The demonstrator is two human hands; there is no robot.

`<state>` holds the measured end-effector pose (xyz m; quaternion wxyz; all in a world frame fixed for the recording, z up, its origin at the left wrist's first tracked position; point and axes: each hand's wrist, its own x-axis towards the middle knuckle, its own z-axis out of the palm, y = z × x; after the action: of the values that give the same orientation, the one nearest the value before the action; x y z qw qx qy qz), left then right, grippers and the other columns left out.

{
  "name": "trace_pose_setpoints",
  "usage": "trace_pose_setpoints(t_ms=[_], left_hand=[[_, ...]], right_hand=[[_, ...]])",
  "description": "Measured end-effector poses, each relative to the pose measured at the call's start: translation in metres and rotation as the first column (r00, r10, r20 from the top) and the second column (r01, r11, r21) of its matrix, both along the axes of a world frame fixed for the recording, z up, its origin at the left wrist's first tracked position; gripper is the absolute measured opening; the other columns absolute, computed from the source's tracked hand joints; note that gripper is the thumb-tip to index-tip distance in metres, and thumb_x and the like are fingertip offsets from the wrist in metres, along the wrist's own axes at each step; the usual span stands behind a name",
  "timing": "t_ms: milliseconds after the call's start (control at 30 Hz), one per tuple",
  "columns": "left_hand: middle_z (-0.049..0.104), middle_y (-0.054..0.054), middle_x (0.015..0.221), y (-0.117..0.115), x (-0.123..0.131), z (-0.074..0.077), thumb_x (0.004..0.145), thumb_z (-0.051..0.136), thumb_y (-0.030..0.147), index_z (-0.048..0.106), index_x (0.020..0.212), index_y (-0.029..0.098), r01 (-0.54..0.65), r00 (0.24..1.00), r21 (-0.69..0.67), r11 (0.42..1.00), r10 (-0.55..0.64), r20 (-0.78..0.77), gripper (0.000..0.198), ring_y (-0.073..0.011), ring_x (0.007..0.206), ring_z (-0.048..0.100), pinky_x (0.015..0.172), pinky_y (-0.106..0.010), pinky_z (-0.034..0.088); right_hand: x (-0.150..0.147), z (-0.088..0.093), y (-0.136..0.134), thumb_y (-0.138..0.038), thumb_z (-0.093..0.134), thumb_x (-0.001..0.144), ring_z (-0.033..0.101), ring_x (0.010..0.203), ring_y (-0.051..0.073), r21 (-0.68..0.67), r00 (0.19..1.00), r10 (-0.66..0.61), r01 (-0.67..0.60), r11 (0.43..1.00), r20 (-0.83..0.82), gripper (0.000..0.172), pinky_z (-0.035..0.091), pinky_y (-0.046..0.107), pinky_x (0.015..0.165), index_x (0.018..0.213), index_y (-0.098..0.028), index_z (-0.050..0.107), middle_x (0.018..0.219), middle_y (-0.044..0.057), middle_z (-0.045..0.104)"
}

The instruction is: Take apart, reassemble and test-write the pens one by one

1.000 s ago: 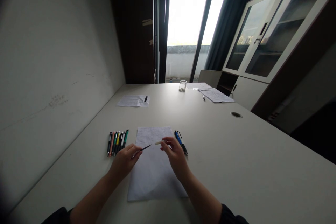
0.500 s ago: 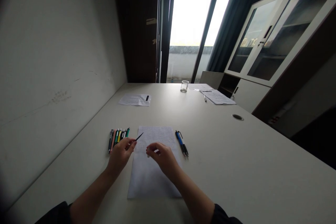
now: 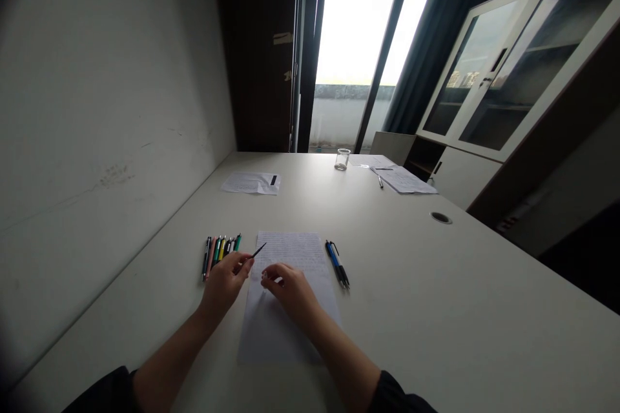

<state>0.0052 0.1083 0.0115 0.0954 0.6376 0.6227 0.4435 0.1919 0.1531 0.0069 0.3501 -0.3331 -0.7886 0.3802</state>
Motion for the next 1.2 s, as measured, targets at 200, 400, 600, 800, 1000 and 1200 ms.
trace_pose_setpoints(t_ms=[200,400,600,800,1000,1200], left_hand=[[0.069,-0.004,0.089,0.000,0.001,0.000,0.095,0.051,0.030,0.064,0.096,0.021,0.003,1.000,0.008,1.000,-0.003,-0.002,0.015,-0.0189,0.080,0.068,0.069,-0.027,0.051],[0.069,-0.004,0.088,-0.001,0.001,0.001,0.095,0.051,0.030,0.065,0.097,0.021,0.017,1.000,0.015,1.000,-0.017,-0.001,0.017,-0.0191,0.080,0.068,0.069,-0.027,0.051],[0.068,-0.004,0.090,-0.002,0.003,0.003,0.096,0.053,0.030,0.065,0.099,0.021,0.073,0.997,0.017,0.997,-0.073,0.006,0.016,-0.0176,0.078,0.066,0.069,-0.027,0.051],[0.068,-0.005,0.093,-0.006,0.008,0.006,0.097,0.052,0.030,0.068,0.103,0.023,0.198,0.980,0.051,0.979,-0.196,-0.038,0.018,-0.0171,0.084,0.066,0.074,-0.027,0.051],[0.068,-0.003,0.095,-0.006,0.009,0.005,0.096,0.056,0.024,0.068,0.105,0.025,0.234,0.967,0.072,0.970,-0.225,-0.119,0.015,-0.0178,0.089,0.065,0.079,-0.027,0.050],[0.068,-0.004,0.094,-0.004,0.007,0.004,0.096,0.055,0.024,0.068,0.105,0.024,0.233,0.960,0.082,0.969,-0.216,-0.178,0.015,-0.0186,0.089,0.064,0.080,-0.029,0.050]], right_hand=[[0.001,-0.001,-0.001,-0.028,0.070,0.084,0.068,0.081,0.018,0.009,1.000,0.026,-0.026,1.000,0.007,0.011,0.056,0.029,0.073,0.094,-0.023,0.072,0.089,0.003,0.072],[0.003,0.002,-0.003,-0.035,0.072,0.083,0.069,0.084,0.020,0.000,0.999,0.037,-0.037,0.999,0.016,0.019,0.058,0.031,0.073,0.097,-0.023,0.072,0.092,0.005,0.072],[0.010,0.012,-0.004,-0.040,0.064,0.090,0.069,0.085,0.020,0.012,0.997,-0.041,0.042,0.999,-0.059,0.022,0.058,0.032,0.075,0.101,-0.022,0.070,0.096,0.006,0.073],[0.016,0.014,0.000,-0.043,0.063,0.089,0.070,0.084,0.021,-0.053,0.962,-0.216,0.209,0.976,-0.169,0.025,0.058,0.033,0.072,0.099,-0.021,0.071,0.093,0.007,0.073],[0.014,0.014,-0.001,-0.040,0.067,0.086,0.068,0.077,0.020,-0.136,0.961,-0.179,0.153,0.979,-0.209,0.022,0.056,0.030,0.070,0.096,-0.021,0.072,0.087,0.005,0.074],[0.014,0.014,-0.003,-0.038,0.067,0.086,0.065,0.072,0.018,-0.182,0.949,-0.168,0.121,0.976,-0.268,0.019,0.054,0.030,0.067,0.091,-0.020,0.072,0.081,0.004,0.074]])
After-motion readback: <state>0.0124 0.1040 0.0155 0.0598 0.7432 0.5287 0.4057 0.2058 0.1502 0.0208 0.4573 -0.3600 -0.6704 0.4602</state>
